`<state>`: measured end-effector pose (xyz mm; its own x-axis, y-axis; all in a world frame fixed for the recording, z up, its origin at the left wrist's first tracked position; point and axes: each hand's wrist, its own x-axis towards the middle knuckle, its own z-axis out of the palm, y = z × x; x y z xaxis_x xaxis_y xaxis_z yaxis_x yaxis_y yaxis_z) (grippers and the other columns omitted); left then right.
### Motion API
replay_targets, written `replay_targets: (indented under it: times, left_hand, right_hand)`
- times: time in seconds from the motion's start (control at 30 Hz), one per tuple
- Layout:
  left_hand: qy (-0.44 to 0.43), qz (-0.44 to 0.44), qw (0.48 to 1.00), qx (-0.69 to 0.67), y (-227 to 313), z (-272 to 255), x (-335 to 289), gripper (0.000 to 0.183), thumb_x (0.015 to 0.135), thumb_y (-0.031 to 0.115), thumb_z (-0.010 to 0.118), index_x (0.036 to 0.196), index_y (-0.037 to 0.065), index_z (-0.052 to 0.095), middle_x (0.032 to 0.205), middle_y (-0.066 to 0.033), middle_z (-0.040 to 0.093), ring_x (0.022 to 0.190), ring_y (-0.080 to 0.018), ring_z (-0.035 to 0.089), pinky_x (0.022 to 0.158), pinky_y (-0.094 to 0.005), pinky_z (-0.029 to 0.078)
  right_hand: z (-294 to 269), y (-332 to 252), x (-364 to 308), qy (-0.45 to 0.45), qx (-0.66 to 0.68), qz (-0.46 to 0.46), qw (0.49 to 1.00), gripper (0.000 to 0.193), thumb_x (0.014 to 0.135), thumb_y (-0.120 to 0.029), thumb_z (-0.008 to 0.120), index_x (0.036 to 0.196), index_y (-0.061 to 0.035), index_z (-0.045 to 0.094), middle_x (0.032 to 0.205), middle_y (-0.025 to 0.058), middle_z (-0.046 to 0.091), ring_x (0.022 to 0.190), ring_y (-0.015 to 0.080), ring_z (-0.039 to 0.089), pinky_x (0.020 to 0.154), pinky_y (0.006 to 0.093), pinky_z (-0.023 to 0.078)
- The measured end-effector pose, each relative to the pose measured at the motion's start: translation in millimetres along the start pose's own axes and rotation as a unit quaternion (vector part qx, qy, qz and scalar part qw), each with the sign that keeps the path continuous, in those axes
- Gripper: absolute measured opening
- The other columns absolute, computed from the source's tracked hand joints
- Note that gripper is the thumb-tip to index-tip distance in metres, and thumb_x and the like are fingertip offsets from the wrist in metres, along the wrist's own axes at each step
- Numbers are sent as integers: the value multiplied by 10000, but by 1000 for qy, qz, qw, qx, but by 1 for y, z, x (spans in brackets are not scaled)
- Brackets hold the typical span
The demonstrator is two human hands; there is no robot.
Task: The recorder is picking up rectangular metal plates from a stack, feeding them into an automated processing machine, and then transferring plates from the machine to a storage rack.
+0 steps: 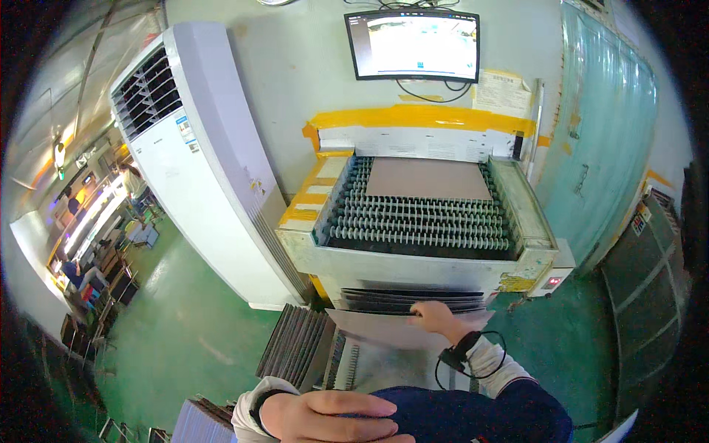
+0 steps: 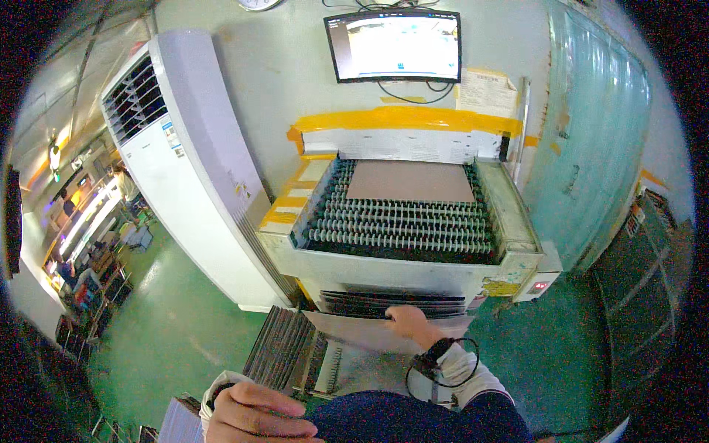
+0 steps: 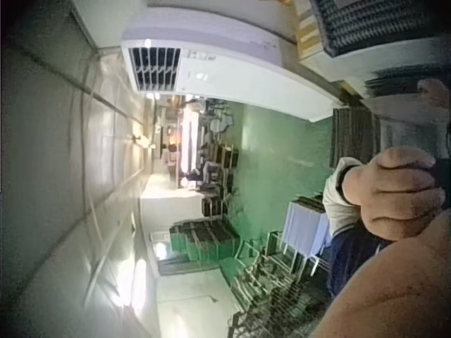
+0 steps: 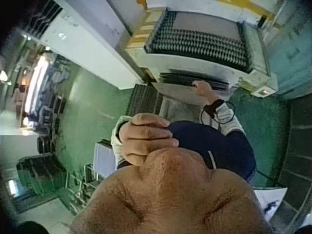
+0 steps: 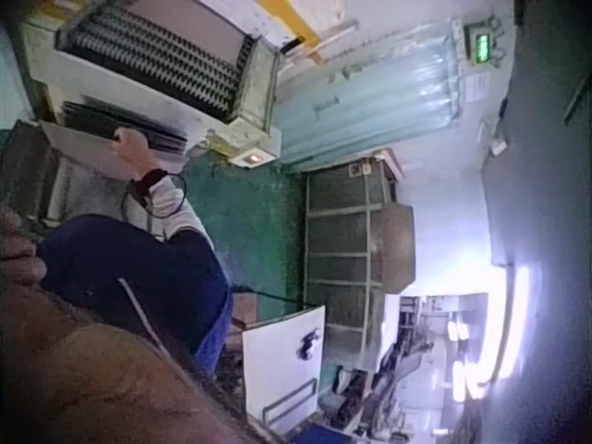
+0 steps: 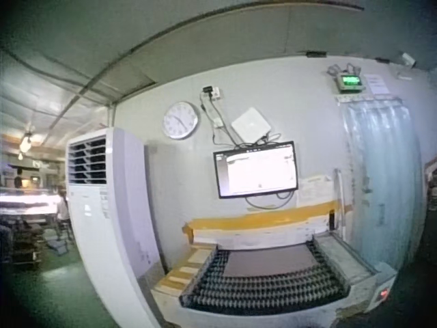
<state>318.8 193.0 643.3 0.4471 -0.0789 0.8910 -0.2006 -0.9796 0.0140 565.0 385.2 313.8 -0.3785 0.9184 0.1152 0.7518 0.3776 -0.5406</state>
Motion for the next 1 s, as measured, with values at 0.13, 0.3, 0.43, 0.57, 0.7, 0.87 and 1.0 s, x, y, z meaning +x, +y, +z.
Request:
replay_targets:
  times: [0.13,0.3,0.43,0.57,0.7,0.87,1.0]
  left_hand:
    - [-39,15,999,7,-8,-6,-4,180,912,124,510,934,-11,625,914,-168,672,731,-273,616,773,-440,506]
    - [-118,-66,990,44,-13,-3,-41,232,801,232,733,780,41,603,754,-66,597,663,-242,572,657,-373,491]
    - [-97,-343,926,126,-45,-23,-104,257,690,202,809,812,57,634,778,-70,632,706,-234,611,643,-355,502]
    - [-16,-570,782,250,-34,-47,-206,145,732,48,731,843,16,643,818,-107,664,743,-202,628,685,-312,499]
    - [135,-702,656,243,-6,-49,-330,96,814,65,680,831,-19,638,684,-59,615,643,-122,575,609,-276,468]
    - [214,-840,472,161,69,-15,-515,264,848,220,674,863,-42,653,648,-48,605,585,-114,568,527,-284,458]
    - [252,-927,249,-122,108,38,-536,376,839,288,684,1026,-31,617,772,-122,662,561,-209,620,534,-332,523]
  right_hand:
    - [27,8,1,-115,-126,37,985,256,813,-308,567,827,-73,667,800,162,669,794,332,660,701,474,503]
    - [26,13,4,-77,-162,10,984,174,787,-251,587,786,-92,660,781,141,659,797,360,643,677,494,494]
    - [-23,-8,8,-22,-154,0,988,185,793,-264,613,791,-81,640,768,147,647,786,362,631,666,487,486]
    - [-106,-53,19,83,-157,-107,978,190,778,-245,620,723,-64,608,726,132,631,733,353,619,637,461,487]
    - [-189,-41,-4,243,-13,-112,963,139,783,-177,671,783,-41,641,690,109,624,633,263,600,565,379,457]
    - [-201,-12,-14,372,414,60,829,155,847,-147,656,960,-44,682,821,-9,670,713,60,568,612,236,427]
    - [-150,53,-14,299,479,82,821,155,863,-105,624,1002,-51,668,963,40,668,846,129,603,702,274,484]
